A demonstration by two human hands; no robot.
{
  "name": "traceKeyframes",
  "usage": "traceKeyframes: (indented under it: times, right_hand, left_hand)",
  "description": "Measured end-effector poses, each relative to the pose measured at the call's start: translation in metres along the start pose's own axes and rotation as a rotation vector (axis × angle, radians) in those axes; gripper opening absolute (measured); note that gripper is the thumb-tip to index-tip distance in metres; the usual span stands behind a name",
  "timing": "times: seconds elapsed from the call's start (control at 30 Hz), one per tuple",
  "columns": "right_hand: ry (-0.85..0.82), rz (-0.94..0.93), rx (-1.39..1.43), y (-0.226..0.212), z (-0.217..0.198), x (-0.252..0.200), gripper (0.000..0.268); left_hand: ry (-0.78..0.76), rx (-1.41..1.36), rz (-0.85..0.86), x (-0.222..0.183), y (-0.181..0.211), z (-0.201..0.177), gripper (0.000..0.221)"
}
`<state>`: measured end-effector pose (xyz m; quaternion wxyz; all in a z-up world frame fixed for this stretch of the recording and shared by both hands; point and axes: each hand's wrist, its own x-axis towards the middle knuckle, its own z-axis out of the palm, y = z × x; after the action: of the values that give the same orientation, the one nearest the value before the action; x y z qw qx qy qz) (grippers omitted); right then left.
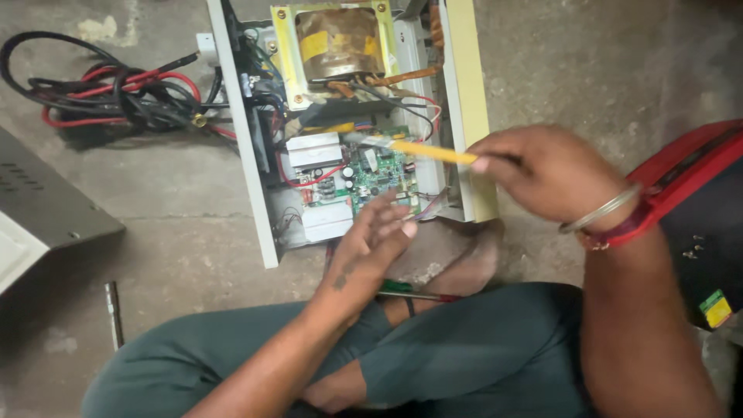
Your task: The person manipulates the internal circuit board and wiring of an opened power inverter using a screwdriver and by hand.
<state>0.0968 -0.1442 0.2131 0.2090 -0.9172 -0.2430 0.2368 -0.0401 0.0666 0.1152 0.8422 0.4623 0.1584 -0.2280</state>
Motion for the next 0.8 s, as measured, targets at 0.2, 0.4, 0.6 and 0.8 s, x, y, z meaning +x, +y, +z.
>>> traceKeyframes:
  times: [0.2, 0.4, 0.6, 0.8]
  right_hand:
    - [0.143, 0.177, -0.228, 0.004, 0.019, 0.008, 0.018]
    - [0.281, 0.122, -0.357, -0.003, 0.032, 0.015, 0.012]
    - [0.282, 0.147, -0.379, -0.010, 0.031, 0.011, 0.012]
    - [0.277, 0.148, -0.397, -0.008, 0.035, 0.020, 0.014]
  left_hand:
    - [-0.093, 0.369, -0.109, 0.004, -0.020, 0.008, 0.042]
    - [-0.022, 0.494, -0.012, 0.008, -0.016, 0.000, 0.040]
    - [0.005, 0.511, -0.016, 0.008, -0.016, 0.001, 0.040]
    - [0.000, 0.557, 0.014, 0.010, -0.019, 0.001, 0.039]
